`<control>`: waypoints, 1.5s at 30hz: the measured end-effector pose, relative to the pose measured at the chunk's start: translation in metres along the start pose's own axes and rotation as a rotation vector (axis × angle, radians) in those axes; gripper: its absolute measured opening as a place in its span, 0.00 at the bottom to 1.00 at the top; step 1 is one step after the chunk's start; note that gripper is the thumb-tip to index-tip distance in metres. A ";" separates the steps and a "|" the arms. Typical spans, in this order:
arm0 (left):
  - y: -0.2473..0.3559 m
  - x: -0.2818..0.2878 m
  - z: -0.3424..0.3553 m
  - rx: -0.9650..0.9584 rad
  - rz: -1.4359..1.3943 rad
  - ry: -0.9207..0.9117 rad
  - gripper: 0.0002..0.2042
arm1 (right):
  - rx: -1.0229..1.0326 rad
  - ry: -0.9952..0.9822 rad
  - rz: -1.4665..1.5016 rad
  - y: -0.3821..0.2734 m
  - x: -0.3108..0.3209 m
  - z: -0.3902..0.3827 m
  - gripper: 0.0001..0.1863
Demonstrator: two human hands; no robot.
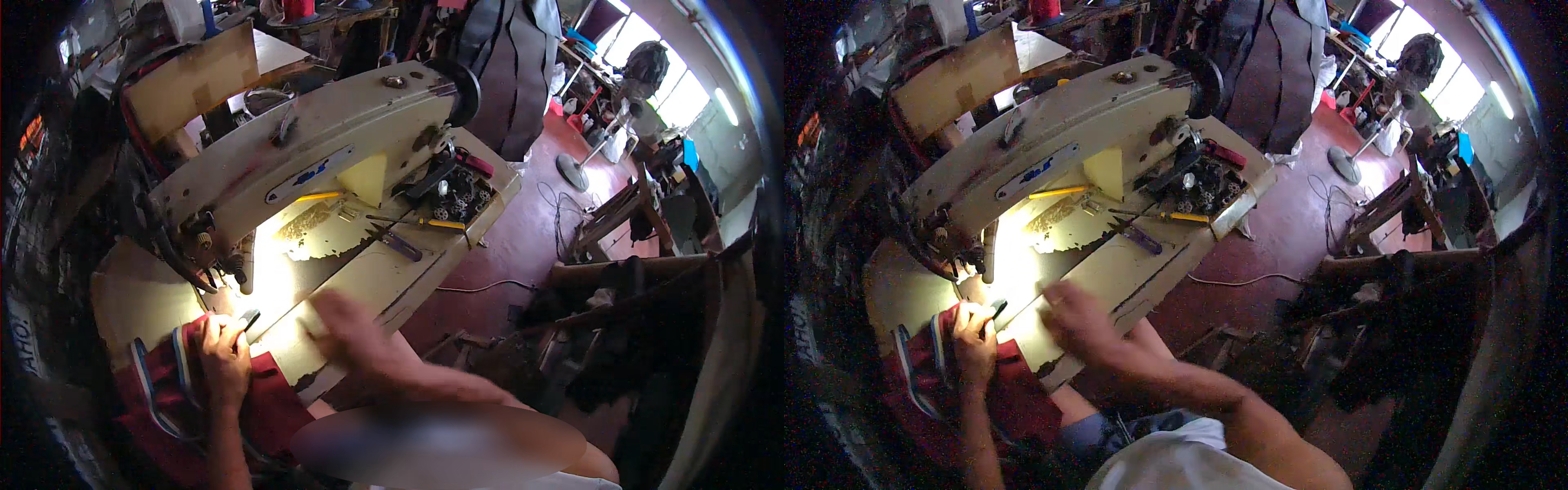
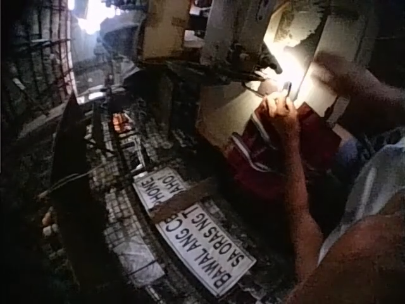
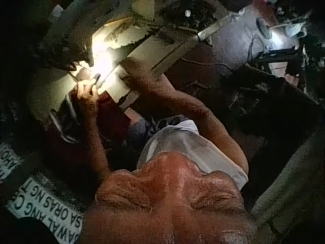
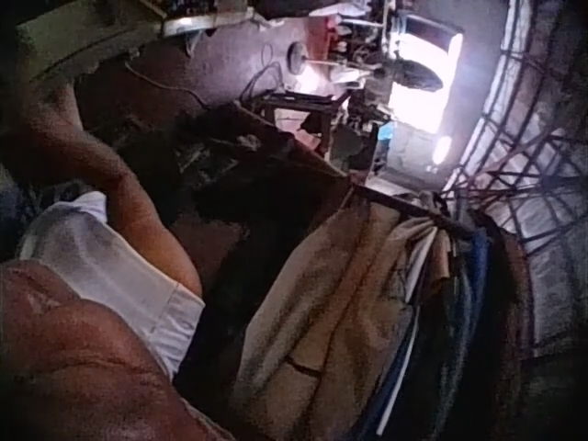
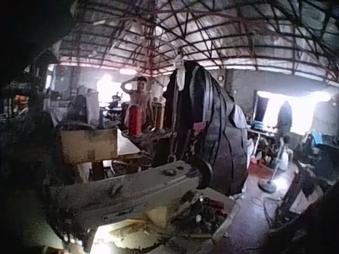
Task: Sewing a zipper and straps onto a pink bag using an industrial sewing machine, and performing machine maintenance with a screwdriver.
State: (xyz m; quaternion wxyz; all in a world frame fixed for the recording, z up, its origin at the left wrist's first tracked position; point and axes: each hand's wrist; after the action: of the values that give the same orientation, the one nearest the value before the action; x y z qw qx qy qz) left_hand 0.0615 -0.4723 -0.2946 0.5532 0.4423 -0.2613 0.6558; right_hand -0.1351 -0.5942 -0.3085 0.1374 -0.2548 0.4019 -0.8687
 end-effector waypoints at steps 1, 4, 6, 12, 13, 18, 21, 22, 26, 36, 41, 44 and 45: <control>-0.002 0.000 0.001 0.015 -0.032 -0.033 0.09 | -0.042 0.073 -0.087 0.012 0.042 0.002 0.16; -0.002 0.000 0.005 0.039 -0.043 -0.058 0.09 | -0.179 0.247 -0.446 0.073 0.177 0.027 0.14; 0.002 0.002 0.008 0.018 -0.054 0.015 0.09 | -0.014 0.322 -0.695 0.120 0.257 0.049 0.13; 0.017 0.008 0.007 -0.051 0.116 0.051 0.11 | -0.192 0.112 -0.594 0.196 0.356 0.086 0.18; 0.017 0.008 0.007 -0.014 0.071 0.016 0.10 | -0.296 0.072 -0.460 0.201 0.360 0.088 0.20; 0.010 0.003 0.005 -0.009 0.032 0.037 0.08 | -0.444 -0.078 -0.325 0.214 0.367 0.092 0.20; 0.008 0.000 0.003 -0.010 0.103 0.022 0.08 | -0.403 -0.047 -0.318 0.215 0.368 0.091 0.17; 0.009 0.000 0.003 0.021 0.076 0.010 0.08 | -0.386 -0.026 -0.321 0.215 0.369 0.090 0.17; 0.013 0.005 0.007 0.066 0.072 -0.015 0.07 | -0.416 0.074 -0.258 0.238 0.375 0.085 0.17; -0.002 -0.004 0.000 0.026 0.013 0.070 0.06 | -0.128 0.782 -0.314 0.153 0.317 0.044 0.18; -0.006 -0.007 -0.004 0.148 0.047 -0.003 0.14 | -0.182 -0.004 0.107 0.010 0.135 0.004 0.16; -0.003 -0.002 -0.001 0.234 -0.026 -0.087 0.16 | -0.519 -0.111 0.324 -0.014 0.044 0.013 0.08; -0.001 0.001 -0.001 0.241 -0.032 -0.077 0.24 | -0.533 -0.158 0.395 -0.013 0.024 0.025 0.09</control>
State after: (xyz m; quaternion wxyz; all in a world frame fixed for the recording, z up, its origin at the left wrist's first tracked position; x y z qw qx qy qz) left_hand 0.0626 -0.4706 -0.2940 0.4960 0.5344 -0.1946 0.6561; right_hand -0.1420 -0.6120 -0.2767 0.2621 -0.2657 0.6446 -0.6672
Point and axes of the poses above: each hand's wrist, its own z-axis towards the middle knuckle, its own x-axis out of the back of the hand, y = z × x, and after that the axes turned 15 degrees about z, right-handed
